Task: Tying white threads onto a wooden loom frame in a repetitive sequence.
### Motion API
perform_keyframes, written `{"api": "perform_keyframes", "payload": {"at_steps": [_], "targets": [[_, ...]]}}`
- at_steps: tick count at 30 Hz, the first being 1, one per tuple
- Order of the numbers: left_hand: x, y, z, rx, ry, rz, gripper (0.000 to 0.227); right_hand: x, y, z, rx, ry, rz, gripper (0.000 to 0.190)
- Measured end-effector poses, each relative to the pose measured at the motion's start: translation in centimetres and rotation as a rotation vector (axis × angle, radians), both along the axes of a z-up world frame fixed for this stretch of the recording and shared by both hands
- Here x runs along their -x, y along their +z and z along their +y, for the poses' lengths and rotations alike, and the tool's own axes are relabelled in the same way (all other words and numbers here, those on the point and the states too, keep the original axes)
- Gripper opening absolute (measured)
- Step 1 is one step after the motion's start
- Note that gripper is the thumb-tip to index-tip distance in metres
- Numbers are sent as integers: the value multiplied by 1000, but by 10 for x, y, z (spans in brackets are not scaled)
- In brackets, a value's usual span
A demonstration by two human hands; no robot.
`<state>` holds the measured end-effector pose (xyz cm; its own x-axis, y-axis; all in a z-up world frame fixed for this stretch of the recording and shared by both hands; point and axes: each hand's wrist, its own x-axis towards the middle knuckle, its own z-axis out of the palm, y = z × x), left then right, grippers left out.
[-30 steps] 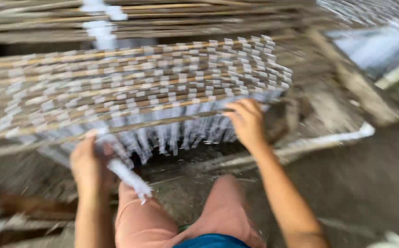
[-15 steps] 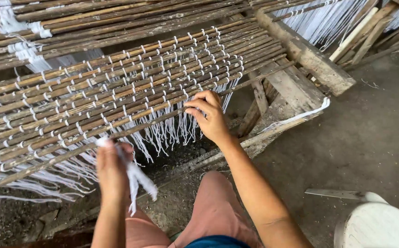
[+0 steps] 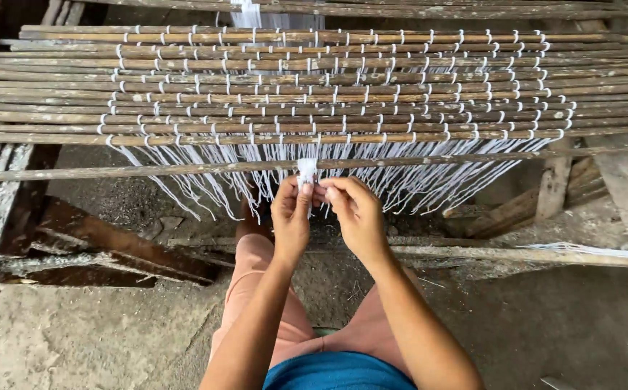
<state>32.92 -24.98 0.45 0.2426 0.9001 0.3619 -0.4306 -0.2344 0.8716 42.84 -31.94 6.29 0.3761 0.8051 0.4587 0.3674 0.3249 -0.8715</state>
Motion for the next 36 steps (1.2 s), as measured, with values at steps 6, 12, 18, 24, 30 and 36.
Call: {"api": "perform_keyframes", "payload": {"at_steps": [6, 12, 18, 24, 30, 36], "targets": [[4, -7, 6, 8, -51, 7, 18, 8, -23, 28, 96, -14, 257, 15], [6, -8, 5, 31, -39, 52, 19, 1, -31, 32, 46, -40, 232, 7], [3, 5, 2, 19, 47, 52, 12, 2, -44, 36, 62, -14, 324, 3], [0, 6, 5, 61, 263, -68, 18, -5, -47, 29, 104, 101, 614, 2], [4, 32, -4, 128, 168, -33, 22, -6, -46, 24, 136, 151, 767, 4], [6, 9, -8, 95, 70, 68, 11, -5, -54, 31, 132, 129, 657, 6]]}}
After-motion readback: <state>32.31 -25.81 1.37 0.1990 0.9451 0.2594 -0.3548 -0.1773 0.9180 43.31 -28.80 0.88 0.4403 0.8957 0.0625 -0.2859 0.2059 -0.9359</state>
